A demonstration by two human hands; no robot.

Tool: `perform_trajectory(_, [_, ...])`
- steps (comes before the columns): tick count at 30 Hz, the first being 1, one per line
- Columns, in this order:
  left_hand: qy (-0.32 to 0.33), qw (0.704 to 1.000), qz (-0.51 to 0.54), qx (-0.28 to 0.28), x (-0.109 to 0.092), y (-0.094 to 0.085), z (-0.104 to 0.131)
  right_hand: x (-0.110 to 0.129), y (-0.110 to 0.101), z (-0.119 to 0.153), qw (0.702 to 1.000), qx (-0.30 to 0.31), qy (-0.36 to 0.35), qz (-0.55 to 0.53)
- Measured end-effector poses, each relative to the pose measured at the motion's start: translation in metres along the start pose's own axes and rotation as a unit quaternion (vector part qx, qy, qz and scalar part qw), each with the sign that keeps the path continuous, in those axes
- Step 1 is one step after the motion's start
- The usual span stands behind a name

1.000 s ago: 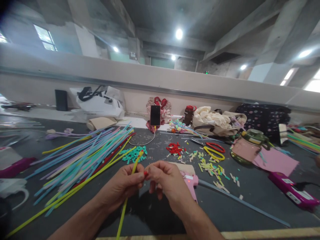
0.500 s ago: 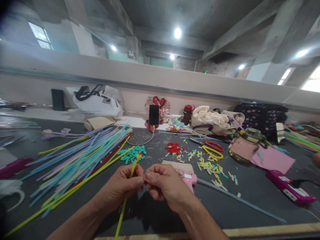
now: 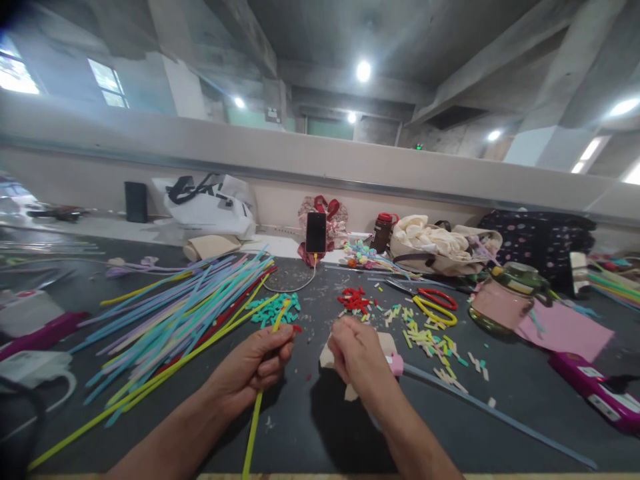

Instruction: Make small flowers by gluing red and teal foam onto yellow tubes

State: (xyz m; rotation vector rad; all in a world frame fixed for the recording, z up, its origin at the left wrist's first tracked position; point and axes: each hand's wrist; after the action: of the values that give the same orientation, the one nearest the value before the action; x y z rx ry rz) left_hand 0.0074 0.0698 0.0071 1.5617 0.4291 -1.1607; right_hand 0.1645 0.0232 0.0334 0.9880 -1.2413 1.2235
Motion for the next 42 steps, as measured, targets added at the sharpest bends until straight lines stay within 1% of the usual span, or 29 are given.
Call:
perform_trajectory(3, [-0.006, 1.0, 0.002, 0.002, 0.0, 0.001, 0.0, 0.0, 0.001, 0.007, 0.996, -0.001, -0.013, 0.088])
perform_trajectory(5, [-0.011, 1.0, 0.0, 0.004, 0.0, 0.002, 0.001, 0.0, 0.001, 0.008, 0.987, 0.005, -0.036, 0.159])
perform_trajectory(7, [-0.015, 1.0, -0.002, 0.01, -0.001, 0.003, 0.001, 0.0, -0.001, 0.007, 0.979, 0.019, -0.053, 0.195])
perform_trajectory(10, [-0.023, 0.999, -0.005, 0.024, -0.001, 0.004, 0.003, -0.002, -0.002, 0.006, 0.98, 0.026, -0.042, 0.193])
perform_trajectory(13, [-0.028, 0.999, -0.009, 0.034, -0.001, 0.005, 0.004, -0.005, 0.0, 0.005, 0.987, 0.024, -0.027, 0.156])
perform_trajectory(17, [-0.026, 0.999, -0.017, 0.043, 0.001, 0.005, 0.005, -0.008, 0.006, 0.004, 0.993, 0.059, -0.007, 0.098])
perform_trajectory(20, [-0.021, 0.998, -0.023, 0.054, 0.002, 0.005, 0.006, -0.006, 0.009, 0.004, 0.994, 0.064, 0.0, 0.086])
perform_trajectory(22, [-0.016, 0.998, -0.023, 0.061, 0.003, 0.005, 0.006, -0.004, 0.008, 0.004, 0.994, 0.065, -0.001, 0.092])
perform_trajectory(25, [-0.016, 0.998, -0.025, 0.061, 0.003, 0.006, 0.007, -0.001, 0.005, 0.004, 0.99, 0.062, -0.025, 0.124])
perform_trajectory(28, [-0.028, 0.998, -0.024, 0.06, 0.003, 0.007, 0.007, 0.0, 0.004, 0.003, 0.985, 0.044, -0.052, 0.16])
perform_trajectory(31, [-0.031, 0.997, -0.012, 0.07, 0.002, 0.006, 0.007, -0.001, 0.005, 0.004, 0.985, 0.026, -0.073, 0.156])
perform_trajectory(35, [-0.037, 0.996, -0.008, 0.082, 0.002, 0.006, 0.007, 0.001, 0.006, 0.007, 0.982, 0.029, -0.084, 0.167])
perform_trajectory(37, [-0.032, 0.996, -0.012, 0.079, 0.003, 0.007, 0.008, 0.002, 0.006, 0.009, 0.98, 0.025, -0.088, 0.179])
perform_trajectory(42, [0.003, 0.998, -0.031, 0.054, 0.005, 0.01, 0.01, -0.001, 0.005, 0.01, 0.975, 0.02, -0.092, 0.2])
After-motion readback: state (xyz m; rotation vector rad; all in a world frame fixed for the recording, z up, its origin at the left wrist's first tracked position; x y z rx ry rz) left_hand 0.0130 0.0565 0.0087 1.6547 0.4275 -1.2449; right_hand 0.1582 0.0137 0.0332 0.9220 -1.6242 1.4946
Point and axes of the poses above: each hand's wrist, its own z-axis away from the middle knuckle, its own y-axis out of the palm, x = y × z, and after that the axes turned 12 degrees about y, right-handed
